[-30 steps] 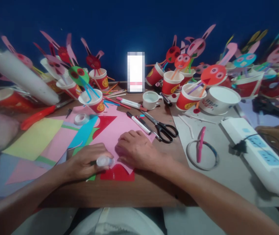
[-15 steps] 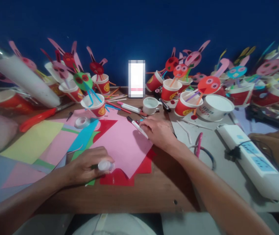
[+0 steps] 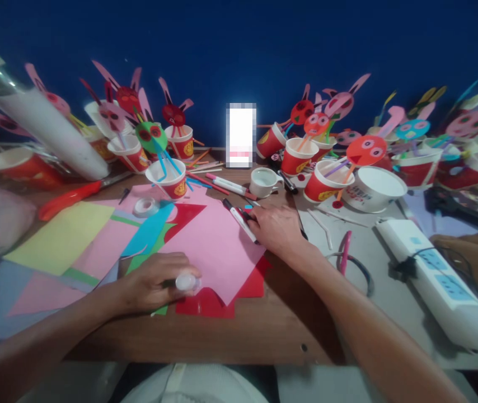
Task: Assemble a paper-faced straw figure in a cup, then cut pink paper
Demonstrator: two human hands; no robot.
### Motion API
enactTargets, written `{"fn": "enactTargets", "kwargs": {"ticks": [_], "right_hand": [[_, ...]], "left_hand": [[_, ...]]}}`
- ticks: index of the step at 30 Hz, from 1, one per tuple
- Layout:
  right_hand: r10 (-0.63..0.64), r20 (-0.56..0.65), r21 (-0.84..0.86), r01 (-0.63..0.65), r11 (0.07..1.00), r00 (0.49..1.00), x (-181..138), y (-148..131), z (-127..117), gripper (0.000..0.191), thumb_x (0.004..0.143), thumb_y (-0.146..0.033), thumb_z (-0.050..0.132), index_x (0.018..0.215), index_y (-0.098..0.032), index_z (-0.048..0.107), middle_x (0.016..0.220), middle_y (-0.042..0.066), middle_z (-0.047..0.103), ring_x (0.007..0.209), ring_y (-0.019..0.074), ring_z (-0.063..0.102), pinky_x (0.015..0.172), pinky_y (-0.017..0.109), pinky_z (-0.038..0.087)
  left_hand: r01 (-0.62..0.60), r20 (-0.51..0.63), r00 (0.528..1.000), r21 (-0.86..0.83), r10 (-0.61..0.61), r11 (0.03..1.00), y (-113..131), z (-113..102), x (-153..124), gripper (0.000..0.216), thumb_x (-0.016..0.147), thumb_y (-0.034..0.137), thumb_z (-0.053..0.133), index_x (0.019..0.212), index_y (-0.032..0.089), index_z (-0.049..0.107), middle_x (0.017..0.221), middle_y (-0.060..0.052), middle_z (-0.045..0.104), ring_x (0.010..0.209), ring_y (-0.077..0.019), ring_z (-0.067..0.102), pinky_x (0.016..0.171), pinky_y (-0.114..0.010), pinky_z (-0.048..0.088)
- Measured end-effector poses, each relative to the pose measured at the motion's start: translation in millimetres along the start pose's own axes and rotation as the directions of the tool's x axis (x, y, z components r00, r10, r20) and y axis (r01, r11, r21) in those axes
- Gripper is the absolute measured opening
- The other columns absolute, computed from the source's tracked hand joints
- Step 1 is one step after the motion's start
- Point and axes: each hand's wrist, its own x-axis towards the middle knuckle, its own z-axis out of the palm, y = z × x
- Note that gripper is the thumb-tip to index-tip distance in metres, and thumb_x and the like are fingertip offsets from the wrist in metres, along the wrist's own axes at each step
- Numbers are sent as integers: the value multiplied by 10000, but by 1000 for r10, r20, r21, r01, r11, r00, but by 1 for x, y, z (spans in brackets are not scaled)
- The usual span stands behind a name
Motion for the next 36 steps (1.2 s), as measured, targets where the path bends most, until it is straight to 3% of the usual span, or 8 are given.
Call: {"fn": "enactTargets", "kwargs": {"ticks": [5, 8, 11, 15, 20, 24, 32, 36], "right_hand": [[116, -78, 25, -114, 993, 990, -3, 5, -8, 186, 837, -296, 511, 903, -181, 641, 820, 95, 707, 716, 260, 637, 642, 331, 404], [143, -189, 320, -77, 944, 971, -7, 10, -16, 312, 858, -296, 501, 1153, -201, 539, 836, 66, 704, 690, 237, 631, 626, 330, 428], [115, -202, 657, 48, 752, 973, -8, 7, -24, 298, 896, -277, 447, 1179, -225, 522, 758, 24, 670, 625, 176, 593, 618, 305, 449], [48, 2, 924, -20, 382, 999, -7, -3, -30, 242, 877, -227, 432, 1035, -217, 615, 819, 32, 647, 555, 115, 519, 498, 246, 406], [-42, 97, 991, -92, 93, 994, -4, -16, -25, 361, 751, -194, 626, 1106, -226, 563, 829, 1, 595, 667, 116, 539, 539, 217, 426], [-32, 169, 984, -170, -47, 985, 1, -28, -13, 233, 854, -385, 545, 936, -176, 610, 573, -47, 500, 533, 93, 466, 519, 222, 385], [-208, 381, 901, -311, 304, 901, 12, -60, -14, 325, 883, -423, 477, 785, -146, 615, 562, -37, 514, 509, 88, 468, 501, 209, 360], [-338, 329, 916, -211, 343, 882, 18, -75, -15, 200, 893, -320, 475, 775, -171, 537, 591, -50, 523, 534, 85, 483, 537, 202, 384]], "left_hand": [[62, 25, 998, 12, -62, 998, 0, 0, -3, 196, 887, 337, 511, 922, 175, 615, 738, -23, 646, 658, -120, 571, 631, -202, 384], [121, 87, 989, 8, -121, 993, 4, -2, -3, 218, 897, 359, 480, 899, 186, 613, 672, 18, 603, 592, -93, 525, 587, -183, 354], [130, 105, 986, -7, -129, 991, 7, -5, -2, 253, 908, 375, 450, 866, 182, 609, 641, 33, 560, 560, -82, 470, 568, -177, 335], [140, 101, 985, 11, -140, 990, 10, -7, -1, 261, 903, 357, 452, 811, 174, 614, 585, 47, 507, 520, -72, 425, 535, -167, 313], [188, 113, 975, 19, -189, 982, 12, -7, -1, 254, 894, 355, 467, 834, 167, 626, 591, 44, 515, 529, -72, 451, 545, -158, 330], [202, 99, 973, 63, -207, 977, 14, -6, -2, 202, 884, 315, 488, 839, 176, 628, 595, 44, 544, 519, -71, 463, 534, -156, 326], [165, 47, 984, 99, -170, 981, 5, 2, -7, 197, 885, 322, 484, 948, 216, 637, 630, 28, 630, 550, -97, 558, 543, -171, 337], [152, 53, 986, 121, -159, 981, 5, 2, -9, 159, 888, 280, 471, 890, 222, 618, 610, 39, 610, 540, -97, 550, 527, -188, 313]]}}
